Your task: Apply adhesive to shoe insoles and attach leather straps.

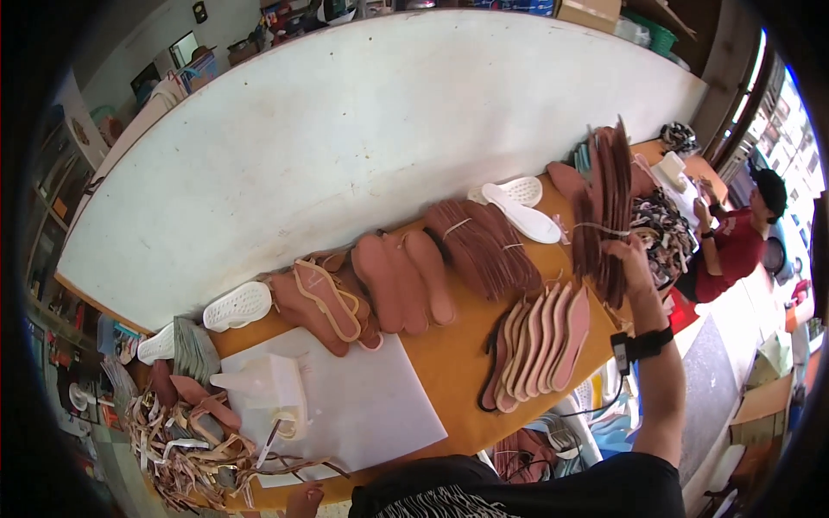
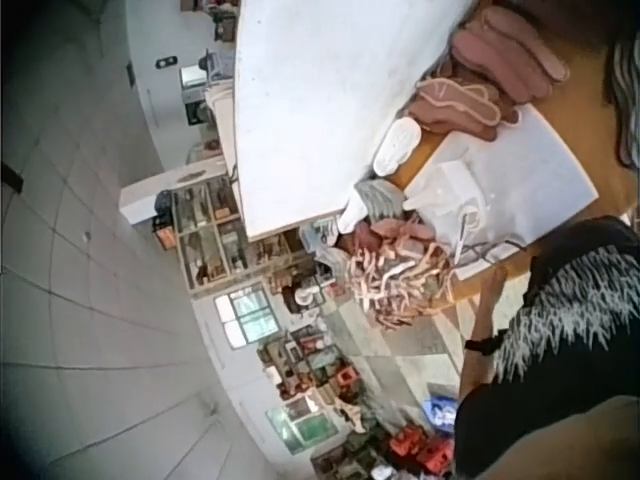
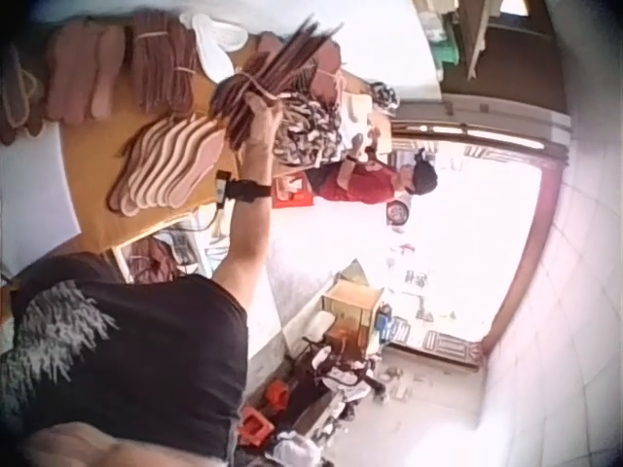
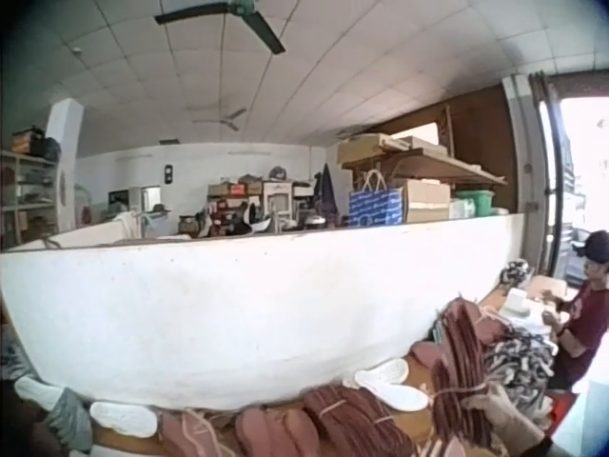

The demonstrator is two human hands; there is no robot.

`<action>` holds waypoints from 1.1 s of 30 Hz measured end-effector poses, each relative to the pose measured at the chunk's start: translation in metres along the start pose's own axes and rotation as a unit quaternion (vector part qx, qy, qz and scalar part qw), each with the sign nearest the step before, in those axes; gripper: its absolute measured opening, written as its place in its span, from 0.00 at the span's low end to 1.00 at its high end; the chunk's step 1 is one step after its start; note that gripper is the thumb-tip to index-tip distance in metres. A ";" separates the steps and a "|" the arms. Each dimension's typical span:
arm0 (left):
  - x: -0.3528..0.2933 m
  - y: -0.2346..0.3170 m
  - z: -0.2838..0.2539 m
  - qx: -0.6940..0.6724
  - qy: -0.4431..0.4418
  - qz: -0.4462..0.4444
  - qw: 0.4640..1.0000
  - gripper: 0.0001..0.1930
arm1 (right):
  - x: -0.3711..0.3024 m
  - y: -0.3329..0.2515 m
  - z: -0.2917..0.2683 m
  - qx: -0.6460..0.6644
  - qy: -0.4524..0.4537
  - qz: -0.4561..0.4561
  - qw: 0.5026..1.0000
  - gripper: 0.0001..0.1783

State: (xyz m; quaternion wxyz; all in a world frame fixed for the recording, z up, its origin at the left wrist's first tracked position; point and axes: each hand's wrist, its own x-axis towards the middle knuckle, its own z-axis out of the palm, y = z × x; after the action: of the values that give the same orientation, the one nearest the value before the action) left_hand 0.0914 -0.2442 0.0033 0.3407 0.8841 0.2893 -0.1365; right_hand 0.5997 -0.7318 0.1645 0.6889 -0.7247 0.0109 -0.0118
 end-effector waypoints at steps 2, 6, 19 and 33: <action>0.017 0.030 -0.011 -0.013 0.001 0.036 0.999 0.12 | -0.036 -0.002 0.019 0.023 -0.017 -0.009 1.000 0.16; 0.039 0.071 -0.021 -0.077 -0.049 0.039 0.995 0.11 | -0.103 0.036 0.049 -0.013 -0.059 0.006 0.998 0.20; 0.096 0.203 -0.026 -0.130 -0.268 0.161 0.941 0.13 | -0.182 0.168 0.090 0.293 -0.062 0.329 0.896 0.19; 0.169 0.353 0.129 -0.051 -0.068 0.499 0.862 0.15 | -0.200 0.215 0.112 0.064 -0.006 0.129 0.990 0.21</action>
State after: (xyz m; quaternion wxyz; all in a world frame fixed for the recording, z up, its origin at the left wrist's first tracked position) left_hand 0.4334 -0.4738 0.0200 0.4271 0.8800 -0.2079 0.0068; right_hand 0.4039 -0.6244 -0.0567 0.7299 -0.6715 0.0994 0.0803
